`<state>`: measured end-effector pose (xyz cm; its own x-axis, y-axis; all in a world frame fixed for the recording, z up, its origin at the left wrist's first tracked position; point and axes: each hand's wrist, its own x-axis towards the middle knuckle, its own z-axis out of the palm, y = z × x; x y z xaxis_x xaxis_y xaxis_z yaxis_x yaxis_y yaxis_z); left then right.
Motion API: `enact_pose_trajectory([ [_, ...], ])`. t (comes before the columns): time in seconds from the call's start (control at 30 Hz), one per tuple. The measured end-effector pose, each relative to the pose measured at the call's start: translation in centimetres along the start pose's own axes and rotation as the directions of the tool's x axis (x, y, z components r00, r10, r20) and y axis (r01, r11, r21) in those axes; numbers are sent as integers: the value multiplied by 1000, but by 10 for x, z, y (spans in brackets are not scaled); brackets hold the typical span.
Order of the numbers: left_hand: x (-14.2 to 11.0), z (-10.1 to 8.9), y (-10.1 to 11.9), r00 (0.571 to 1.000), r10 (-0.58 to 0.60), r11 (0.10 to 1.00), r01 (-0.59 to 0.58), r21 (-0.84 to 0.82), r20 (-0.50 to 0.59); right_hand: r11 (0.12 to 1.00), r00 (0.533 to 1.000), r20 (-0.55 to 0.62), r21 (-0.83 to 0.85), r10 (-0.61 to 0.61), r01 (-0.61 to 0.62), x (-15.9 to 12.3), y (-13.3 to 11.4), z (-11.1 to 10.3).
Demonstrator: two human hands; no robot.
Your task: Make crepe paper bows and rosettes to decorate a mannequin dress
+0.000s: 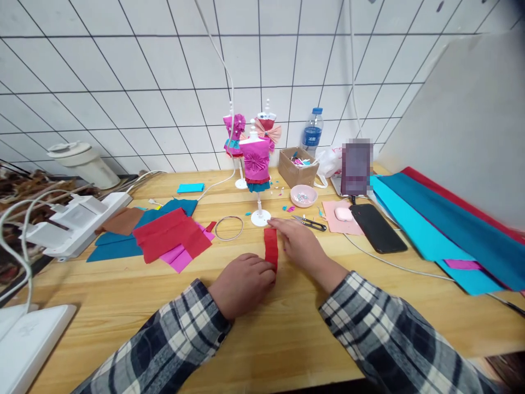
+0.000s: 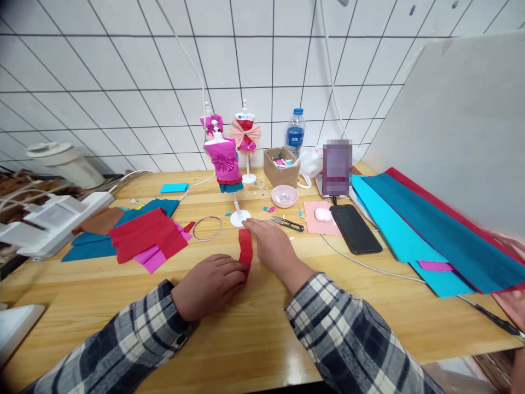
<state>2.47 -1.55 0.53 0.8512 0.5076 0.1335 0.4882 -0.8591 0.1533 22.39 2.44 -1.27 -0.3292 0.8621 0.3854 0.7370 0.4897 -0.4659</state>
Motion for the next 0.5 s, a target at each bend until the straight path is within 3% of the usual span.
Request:
enact_pose_trajectory([
  [0.13,1,1,-5,989,-147,988,147,-38,22,954,961,-62,-116,271,-276,-5,27,-42],
  [0.23,-1,-4,-9,990,-135,986,132,-102,-26,858,873,74,-240,483,-454,-12,47,-66],
  [0.37,-2,-5,-9,979,-166,980,151,-129,-115,765,761,187,-351,622,-540,-16,57,-63],
  [0.5,-2,-5,-11,959,-232,966,207,-156,-163,754,728,213,-288,651,-590,-15,56,-49],
])
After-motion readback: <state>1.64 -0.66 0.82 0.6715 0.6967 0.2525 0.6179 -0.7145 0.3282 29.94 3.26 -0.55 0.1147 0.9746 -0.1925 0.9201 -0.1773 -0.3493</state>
